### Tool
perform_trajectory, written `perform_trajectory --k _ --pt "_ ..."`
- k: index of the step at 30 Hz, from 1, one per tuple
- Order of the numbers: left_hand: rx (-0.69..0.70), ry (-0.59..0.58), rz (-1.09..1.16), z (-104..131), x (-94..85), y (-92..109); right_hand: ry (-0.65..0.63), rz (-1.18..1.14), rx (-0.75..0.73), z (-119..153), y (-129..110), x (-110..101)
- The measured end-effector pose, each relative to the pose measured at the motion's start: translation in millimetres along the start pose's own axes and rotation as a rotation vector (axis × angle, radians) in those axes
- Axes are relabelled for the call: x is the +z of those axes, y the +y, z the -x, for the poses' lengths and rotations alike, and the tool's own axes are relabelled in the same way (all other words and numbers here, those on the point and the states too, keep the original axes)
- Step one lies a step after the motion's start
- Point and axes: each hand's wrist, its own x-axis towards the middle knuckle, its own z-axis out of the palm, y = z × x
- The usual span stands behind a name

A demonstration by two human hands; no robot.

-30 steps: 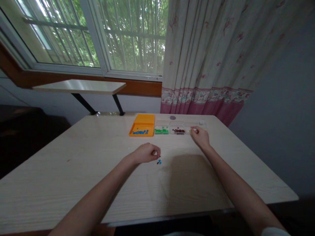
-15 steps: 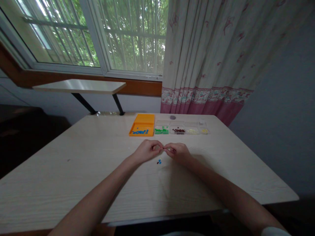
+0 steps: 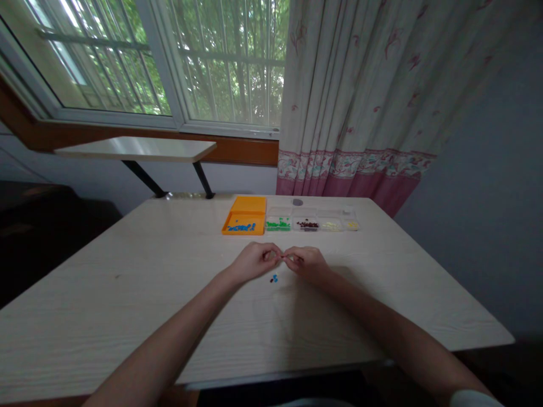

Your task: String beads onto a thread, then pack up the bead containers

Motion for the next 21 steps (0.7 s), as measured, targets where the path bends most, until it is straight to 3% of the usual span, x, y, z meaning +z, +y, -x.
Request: perform_trajectory --k 4,11,16,21 --pt "-0.020 -0.038 0.018 -1.1 -5.7 -0.5 0.107 -0.003 0.001 -3.9 2.7 -6.0" --pt "-0.020 -0.383 0.017 0.9 -9.9 -5.9 0.558 -0.114 0.060 -11.6 20.3 -27.0" --pt "-0.085 -0.423 -0.062 2.0 -7.7 -5.4 0.587 -0.138 0.094 -12.6 26.5 -30.6" --pt "-0.060 -0.439 -0.088 1.9 -5.9 -8.5 0.567 -0.149 0.114 -12.0 28.7 -30.4"
